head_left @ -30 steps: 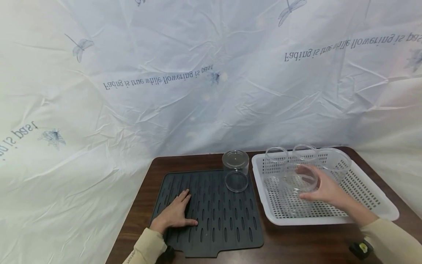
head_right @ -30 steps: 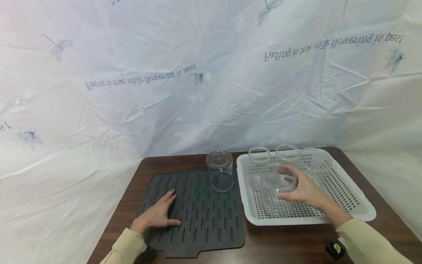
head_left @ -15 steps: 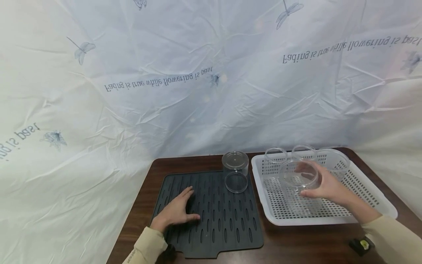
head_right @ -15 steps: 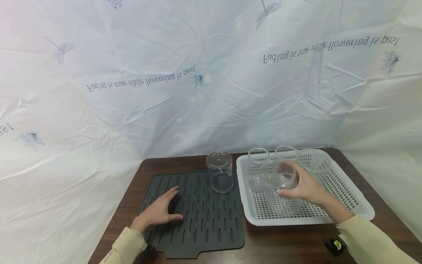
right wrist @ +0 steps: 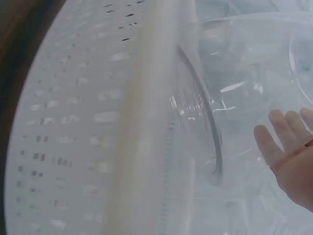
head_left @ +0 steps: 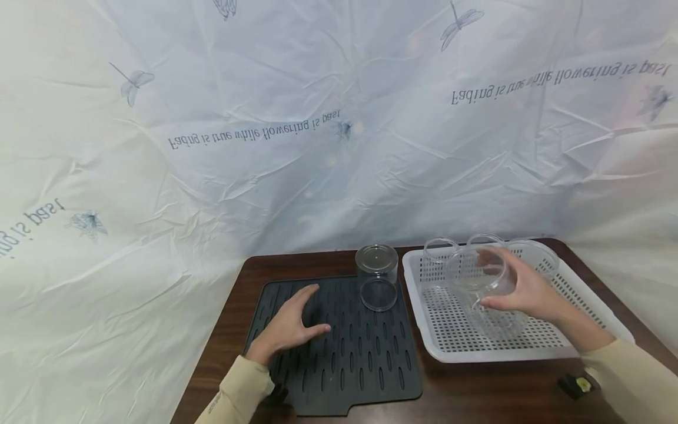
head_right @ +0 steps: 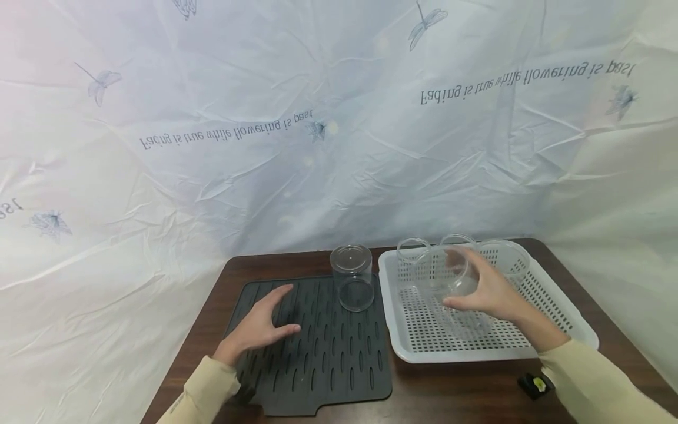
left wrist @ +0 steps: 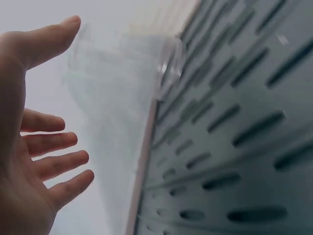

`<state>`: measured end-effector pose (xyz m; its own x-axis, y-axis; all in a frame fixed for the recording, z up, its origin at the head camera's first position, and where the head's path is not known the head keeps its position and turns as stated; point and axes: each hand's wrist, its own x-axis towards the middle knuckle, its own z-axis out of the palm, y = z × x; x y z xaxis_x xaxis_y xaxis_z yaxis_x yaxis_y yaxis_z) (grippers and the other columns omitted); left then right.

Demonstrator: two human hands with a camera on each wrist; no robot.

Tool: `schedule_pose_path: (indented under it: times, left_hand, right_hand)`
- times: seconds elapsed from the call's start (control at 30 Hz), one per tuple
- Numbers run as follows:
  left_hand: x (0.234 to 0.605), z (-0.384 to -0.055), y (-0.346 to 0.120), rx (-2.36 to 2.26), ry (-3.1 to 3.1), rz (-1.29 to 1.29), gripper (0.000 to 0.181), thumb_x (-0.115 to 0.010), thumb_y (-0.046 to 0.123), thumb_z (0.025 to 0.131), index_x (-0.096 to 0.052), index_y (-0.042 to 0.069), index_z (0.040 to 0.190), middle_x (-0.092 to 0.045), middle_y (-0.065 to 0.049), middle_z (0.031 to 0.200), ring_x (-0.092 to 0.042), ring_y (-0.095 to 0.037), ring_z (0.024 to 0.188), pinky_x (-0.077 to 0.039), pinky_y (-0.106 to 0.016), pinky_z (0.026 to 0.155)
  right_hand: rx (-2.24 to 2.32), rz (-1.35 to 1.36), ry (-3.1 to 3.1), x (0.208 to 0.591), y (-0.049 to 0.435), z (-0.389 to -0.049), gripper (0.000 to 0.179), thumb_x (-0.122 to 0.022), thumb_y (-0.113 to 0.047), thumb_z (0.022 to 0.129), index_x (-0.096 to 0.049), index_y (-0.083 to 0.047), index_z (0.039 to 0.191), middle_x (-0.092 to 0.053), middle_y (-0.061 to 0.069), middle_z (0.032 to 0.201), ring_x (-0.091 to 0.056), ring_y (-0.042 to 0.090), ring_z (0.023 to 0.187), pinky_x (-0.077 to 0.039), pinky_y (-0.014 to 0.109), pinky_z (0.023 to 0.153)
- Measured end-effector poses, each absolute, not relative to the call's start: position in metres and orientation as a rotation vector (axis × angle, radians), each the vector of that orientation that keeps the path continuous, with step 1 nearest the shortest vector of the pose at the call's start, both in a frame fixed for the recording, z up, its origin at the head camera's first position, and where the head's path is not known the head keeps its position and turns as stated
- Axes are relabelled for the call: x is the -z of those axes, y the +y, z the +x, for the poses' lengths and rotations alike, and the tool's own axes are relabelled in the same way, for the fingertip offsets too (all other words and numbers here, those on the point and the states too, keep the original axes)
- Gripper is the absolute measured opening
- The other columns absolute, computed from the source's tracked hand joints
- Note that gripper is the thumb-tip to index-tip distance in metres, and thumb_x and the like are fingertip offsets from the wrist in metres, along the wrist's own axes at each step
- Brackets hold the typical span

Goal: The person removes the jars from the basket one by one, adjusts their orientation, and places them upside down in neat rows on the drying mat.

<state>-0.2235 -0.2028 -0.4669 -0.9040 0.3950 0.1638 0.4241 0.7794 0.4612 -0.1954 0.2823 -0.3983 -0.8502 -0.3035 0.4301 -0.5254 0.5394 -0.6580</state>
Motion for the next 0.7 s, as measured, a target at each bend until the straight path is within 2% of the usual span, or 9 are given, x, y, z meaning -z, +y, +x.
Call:
schedule_pose_path:
  times: [0.2,0.37,0.43,0.53,0.7]
  left_hand:
    - [0.451,-0.223,-0.192,0.853,-2.883,-0.703,0.095,-0.066,0.068,0.079,-0.029,0.025,0.155,-0.031,-0.005,0.158,-0.036,-0.031,0.142,-0.038,-0.06,0.107]
    - [0.438,-0.224,-0.185,0.89,-2.839,-0.752,0.092,-0.068,0.063,0.081,-0.031,0.022,0.154,-0.032,-0.007,0.158,-0.037,-0.032,0.142,-0.038,-0.059,0.107]
    - [0.434,-0.225,-0.182,0.913,-2.821,-0.759,0.09,-0.069,0.061,0.081,-0.033,0.021,0.153,-0.034,-0.009,0.157,-0.038,-0.033,0.141,-0.039,-0.06,0.106]
    - [0.428,-0.225,-0.179,0.942,-2.804,-0.752,0.088,-0.07,0.058,0.082,-0.035,0.02,0.153,-0.035,-0.009,0.156,-0.04,-0.032,0.139,-0.04,-0.059,0.105]
    - [0.418,-0.225,-0.172,1.007,-2.784,-0.735,0.086,-0.072,0.055,0.081,-0.037,0.019,0.151,-0.039,-0.006,0.153,-0.045,-0.032,0.135,-0.042,-0.057,0.104]
  right_hand:
    - [-1.124,0.724,-2.48,0.384,0.275,-0.199,0.1,-0.094,-0.01,0.056,-0.044,-0.006,0.143,-0.055,0.01,0.121,-0.054,0.003,0.105,-0.054,0.019,0.074]
    - [-1.019,0.748,-2.445,0.372,0.269,-0.201,0.099,-0.097,-0.015,0.052,-0.049,-0.004,0.138,-0.057,0.008,0.118,-0.051,-0.003,0.101,-0.05,0.013,0.076]
    - [-0.975,0.736,-2.454,0.368,0.267,-0.201,0.099,-0.098,-0.019,0.052,-0.05,-0.005,0.137,-0.057,0.009,0.117,-0.05,-0.003,0.1,-0.051,0.015,0.075]
    - [-0.9,0.713,-2.479,0.363,0.261,-0.202,0.101,-0.098,-0.026,0.051,-0.05,-0.007,0.137,-0.057,0.009,0.119,-0.051,0.006,0.102,-0.053,0.025,0.077]
    - [-0.829,0.717,-2.472,0.354,0.25,-0.208,0.105,-0.098,-0.033,0.049,-0.05,-0.008,0.139,-0.057,0.007,0.122,-0.053,0.019,0.107,-0.049,0.036,0.084]
